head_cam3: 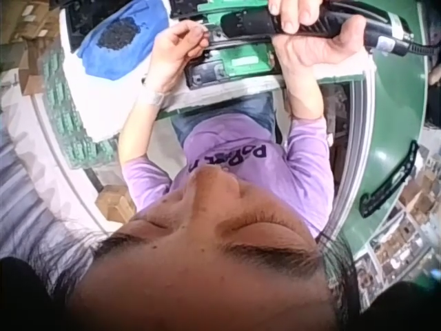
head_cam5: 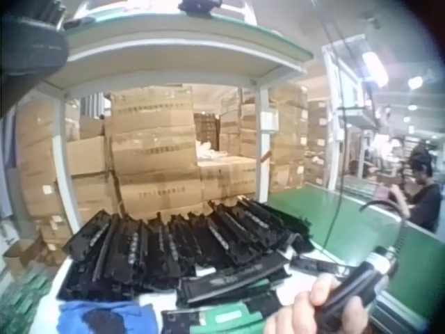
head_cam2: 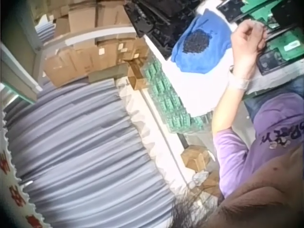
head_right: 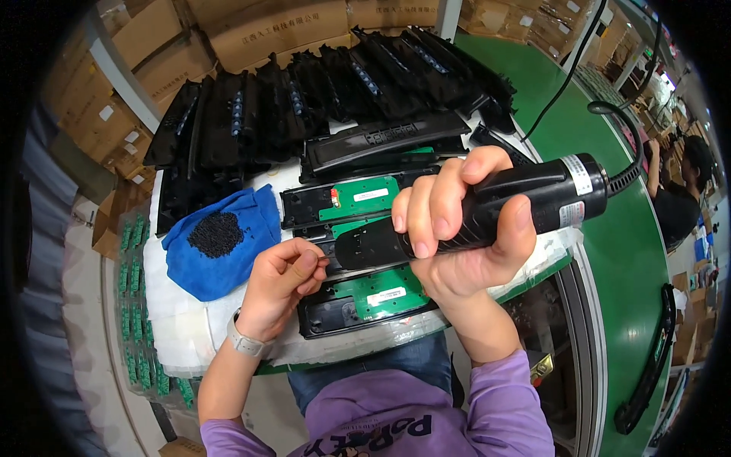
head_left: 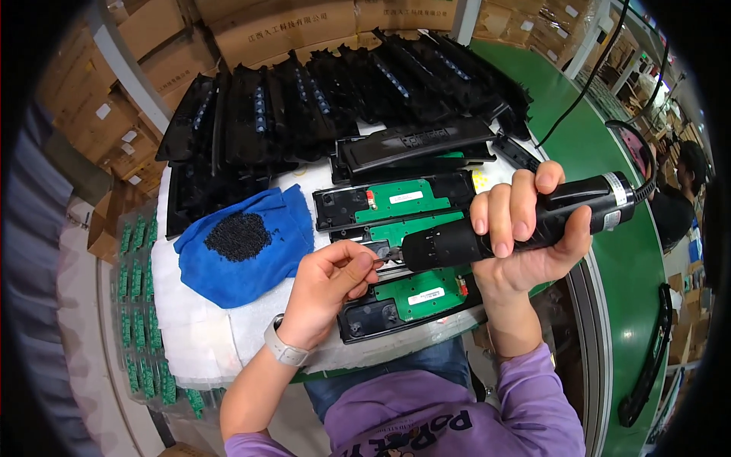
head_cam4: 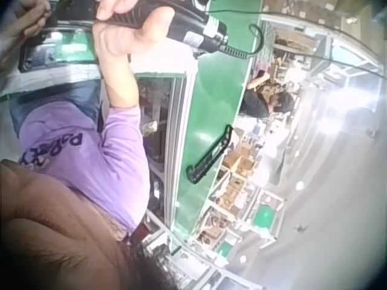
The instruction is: Assembling electronic components by installing circuit boards into plastic housings and securing them with an electric screwdriver.
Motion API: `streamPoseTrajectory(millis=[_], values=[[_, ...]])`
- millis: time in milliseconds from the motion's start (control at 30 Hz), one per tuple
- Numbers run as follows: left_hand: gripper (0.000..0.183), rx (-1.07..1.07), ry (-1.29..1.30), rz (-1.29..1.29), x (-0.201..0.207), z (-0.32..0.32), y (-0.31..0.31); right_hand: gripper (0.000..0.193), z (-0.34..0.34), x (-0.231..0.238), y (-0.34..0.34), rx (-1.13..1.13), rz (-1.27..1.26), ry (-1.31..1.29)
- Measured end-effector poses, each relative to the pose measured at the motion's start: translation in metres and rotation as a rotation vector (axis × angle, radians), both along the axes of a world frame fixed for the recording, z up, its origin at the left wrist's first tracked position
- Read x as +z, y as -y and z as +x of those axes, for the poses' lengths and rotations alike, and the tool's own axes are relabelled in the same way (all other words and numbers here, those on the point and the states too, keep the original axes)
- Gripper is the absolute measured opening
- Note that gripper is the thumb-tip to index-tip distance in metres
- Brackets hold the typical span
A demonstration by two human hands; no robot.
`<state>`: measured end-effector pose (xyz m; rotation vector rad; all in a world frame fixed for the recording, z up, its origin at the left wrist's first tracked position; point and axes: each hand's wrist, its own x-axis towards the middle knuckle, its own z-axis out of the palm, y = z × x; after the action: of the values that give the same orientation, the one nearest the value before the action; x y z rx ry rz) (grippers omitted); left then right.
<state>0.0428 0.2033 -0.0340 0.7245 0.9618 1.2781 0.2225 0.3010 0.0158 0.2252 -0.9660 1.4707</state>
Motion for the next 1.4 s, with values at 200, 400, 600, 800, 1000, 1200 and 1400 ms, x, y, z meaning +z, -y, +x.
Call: streamPoseTrajectory(millis=[200,400,600,800,1000,1200,1400], values=[[0.012,-0.033,-0.114,0.046,0.002,-0.005,0.0,0.043,0.002,0.0,-0.001,0.025,0.014,0.003],[0.012,-0.033,-0.136,0.007,0.004,0.0,0.0,0.043,0.004,-0.001,-0.005,0.072,0.073,0.039],[0.019,0.003,-0.127,0.058,0.004,0.005,0.003,0.034,0.01,0.003,-0.009,0.126,-0.076,0.026],[0.019,0.264,0.089,0.07,-0.006,-0.009,-0.001,0.028,0.048,0.01,-0.021,0.046,-0.015,0.44],[0.017,0.262,-0.047,0.032,-0.003,0.004,0.001,0.032,0.061,0.011,-0.02,-0.134,-0.016,0.62],[0.018,0.192,-0.086,0.025,-0.007,0.003,-0.003,0.033,0.063,0.008,-0.027,-0.121,-0.03,0.658],[0.02,0.147,-0.096,0.004,-0.003,0.002,-0.002,0.033,0.059,0.01,-0.026,-0.12,-0.025,0.675]])
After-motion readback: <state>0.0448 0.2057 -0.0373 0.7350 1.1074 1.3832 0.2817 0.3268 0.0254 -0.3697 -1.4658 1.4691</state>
